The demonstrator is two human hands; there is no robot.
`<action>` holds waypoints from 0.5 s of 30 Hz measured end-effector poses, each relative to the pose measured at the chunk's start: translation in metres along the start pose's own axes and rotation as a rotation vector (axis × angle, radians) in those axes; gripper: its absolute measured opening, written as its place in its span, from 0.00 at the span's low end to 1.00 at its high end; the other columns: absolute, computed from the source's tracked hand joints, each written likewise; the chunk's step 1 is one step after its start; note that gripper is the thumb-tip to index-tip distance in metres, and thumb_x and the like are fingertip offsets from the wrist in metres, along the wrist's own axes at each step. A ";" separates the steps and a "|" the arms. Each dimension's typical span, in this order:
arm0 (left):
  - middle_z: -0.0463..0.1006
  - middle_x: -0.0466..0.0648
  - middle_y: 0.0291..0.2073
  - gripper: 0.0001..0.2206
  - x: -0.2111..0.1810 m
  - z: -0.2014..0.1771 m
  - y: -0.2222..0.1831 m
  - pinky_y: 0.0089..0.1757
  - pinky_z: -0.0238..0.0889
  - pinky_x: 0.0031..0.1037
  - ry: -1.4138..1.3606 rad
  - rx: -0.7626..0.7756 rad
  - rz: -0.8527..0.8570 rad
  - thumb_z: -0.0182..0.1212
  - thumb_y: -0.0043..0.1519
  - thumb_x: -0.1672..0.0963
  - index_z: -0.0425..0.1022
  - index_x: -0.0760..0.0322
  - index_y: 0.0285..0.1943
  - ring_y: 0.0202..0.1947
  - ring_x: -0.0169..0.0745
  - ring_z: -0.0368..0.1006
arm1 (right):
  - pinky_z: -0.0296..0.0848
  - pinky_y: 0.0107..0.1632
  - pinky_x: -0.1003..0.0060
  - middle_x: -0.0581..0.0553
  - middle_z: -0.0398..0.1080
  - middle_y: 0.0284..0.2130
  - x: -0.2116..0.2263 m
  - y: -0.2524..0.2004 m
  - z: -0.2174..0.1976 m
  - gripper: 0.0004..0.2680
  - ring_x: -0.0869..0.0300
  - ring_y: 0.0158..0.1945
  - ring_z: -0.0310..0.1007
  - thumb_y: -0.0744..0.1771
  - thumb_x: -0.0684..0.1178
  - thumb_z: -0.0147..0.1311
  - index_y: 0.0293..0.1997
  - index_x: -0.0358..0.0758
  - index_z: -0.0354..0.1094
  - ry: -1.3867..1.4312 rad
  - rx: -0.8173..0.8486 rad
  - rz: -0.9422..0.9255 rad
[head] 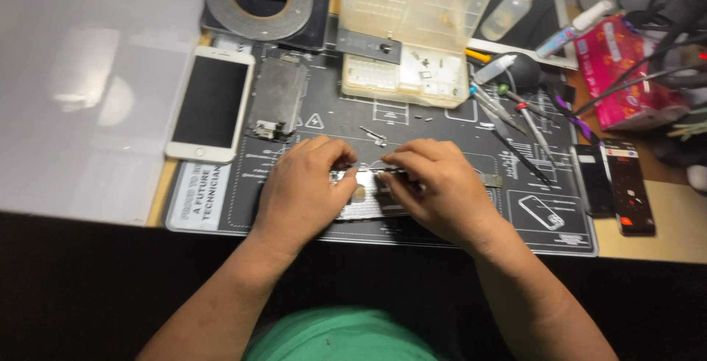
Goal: Placing and aligning small internal components into a smartphone chassis using tweezers and a probe.
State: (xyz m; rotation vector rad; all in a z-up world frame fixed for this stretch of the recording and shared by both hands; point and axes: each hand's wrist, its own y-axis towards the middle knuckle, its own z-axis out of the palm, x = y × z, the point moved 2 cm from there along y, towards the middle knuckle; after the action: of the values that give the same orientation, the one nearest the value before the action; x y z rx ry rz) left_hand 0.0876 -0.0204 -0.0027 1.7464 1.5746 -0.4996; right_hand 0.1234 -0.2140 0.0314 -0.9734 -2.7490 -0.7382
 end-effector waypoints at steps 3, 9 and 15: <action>0.80 0.48 0.26 0.05 0.002 0.001 -0.001 0.42 0.69 0.39 0.015 0.030 -0.021 0.64 0.55 0.55 0.82 0.54 0.37 0.35 0.53 0.78 | 0.74 0.46 0.58 0.43 0.77 0.36 -0.031 -0.016 -0.038 0.05 0.48 0.39 0.78 0.67 0.43 0.58 0.45 0.41 0.77 0.084 -0.060 0.185; 0.81 0.39 0.33 0.05 0.001 0.004 0.002 0.38 0.68 0.38 0.067 0.095 -0.095 0.64 0.57 0.54 0.80 0.54 0.39 0.38 0.42 0.75 | 0.68 0.50 0.62 0.48 0.78 0.41 -0.131 -0.089 -0.088 0.07 0.57 0.43 0.75 0.67 0.50 0.59 0.48 0.45 0.79 -0.270 -0.098 0.718; 0.80 0.37 0.32 0.04 0.002 0.004 0.001 0.39 0.67 0.36 0.048 0.094 -0.108 0.62 0.57 0.55 0.79 0.52 0.38 0.38 0.39 0.74 | 0.68 0.44 0.63 0.50 0.77 0.42 -0.137 -0.111 -0.077 0.08 0.56 0.29 0.69 0.67 0.52 0.58 0.47 0.46 0.79 -0.242 -0.010 0.795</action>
State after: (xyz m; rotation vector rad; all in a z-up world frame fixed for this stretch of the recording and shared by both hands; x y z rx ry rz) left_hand 0.0900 -0.0220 -0.0064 1.7615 1.7103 -0.5974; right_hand 0.1595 -0.4026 0.0158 -2.0642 -2.1859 -0.5025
